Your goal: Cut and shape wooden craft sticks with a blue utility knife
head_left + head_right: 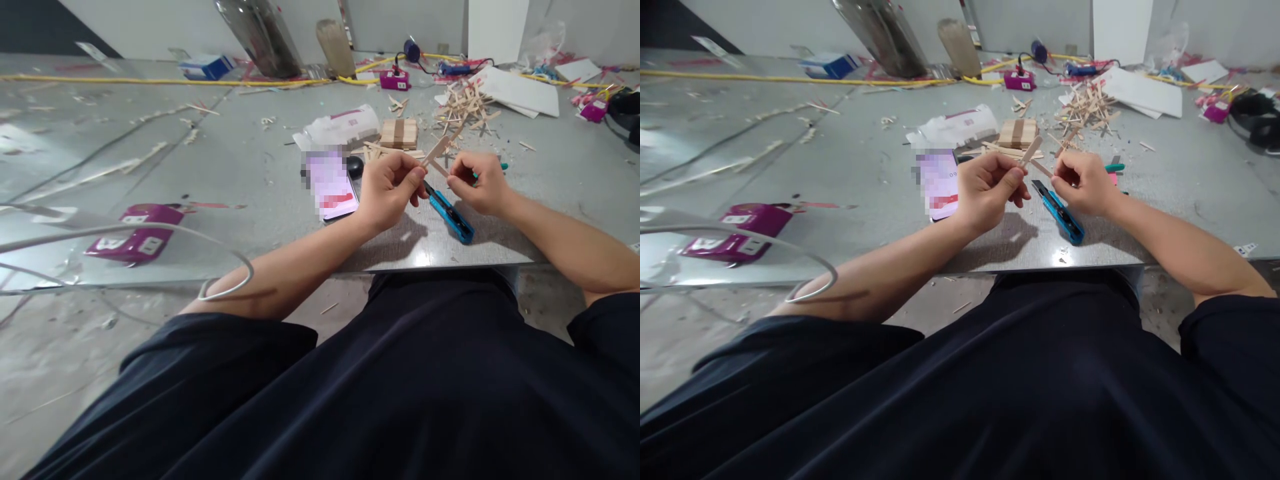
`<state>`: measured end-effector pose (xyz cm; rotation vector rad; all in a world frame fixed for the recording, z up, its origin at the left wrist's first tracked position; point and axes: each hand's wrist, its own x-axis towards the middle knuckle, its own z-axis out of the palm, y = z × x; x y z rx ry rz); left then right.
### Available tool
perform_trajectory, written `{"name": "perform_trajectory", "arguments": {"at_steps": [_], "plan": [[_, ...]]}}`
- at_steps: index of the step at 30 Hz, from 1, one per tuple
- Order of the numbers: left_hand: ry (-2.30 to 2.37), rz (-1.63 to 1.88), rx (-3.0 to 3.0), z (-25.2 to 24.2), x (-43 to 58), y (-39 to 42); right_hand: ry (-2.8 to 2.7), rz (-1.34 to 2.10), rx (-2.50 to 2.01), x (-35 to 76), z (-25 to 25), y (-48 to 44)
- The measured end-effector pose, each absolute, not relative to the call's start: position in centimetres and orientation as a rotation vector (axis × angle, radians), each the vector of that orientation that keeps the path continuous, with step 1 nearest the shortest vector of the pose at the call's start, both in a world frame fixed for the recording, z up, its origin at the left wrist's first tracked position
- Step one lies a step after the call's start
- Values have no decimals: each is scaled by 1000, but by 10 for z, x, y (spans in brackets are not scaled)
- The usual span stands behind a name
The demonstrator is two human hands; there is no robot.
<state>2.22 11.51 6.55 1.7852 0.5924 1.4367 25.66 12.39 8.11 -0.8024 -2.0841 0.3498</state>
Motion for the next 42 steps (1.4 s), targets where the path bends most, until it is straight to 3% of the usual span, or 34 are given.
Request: {"name": "perform_trajectory", "arguments": {"at_steps": [5, 19, 42], "plan": [[726, 1536, 1833, 64, 21, 118, -1948, 702, -838, 249, 88, 111], [811, 1510, 1866, 63, 21, 114, -1683, 1151, -781, 235, 97, 100], [780, 1360, 1947, 56, 21, 120, -1524, 1388, -847, 220, 90, 103]]}}
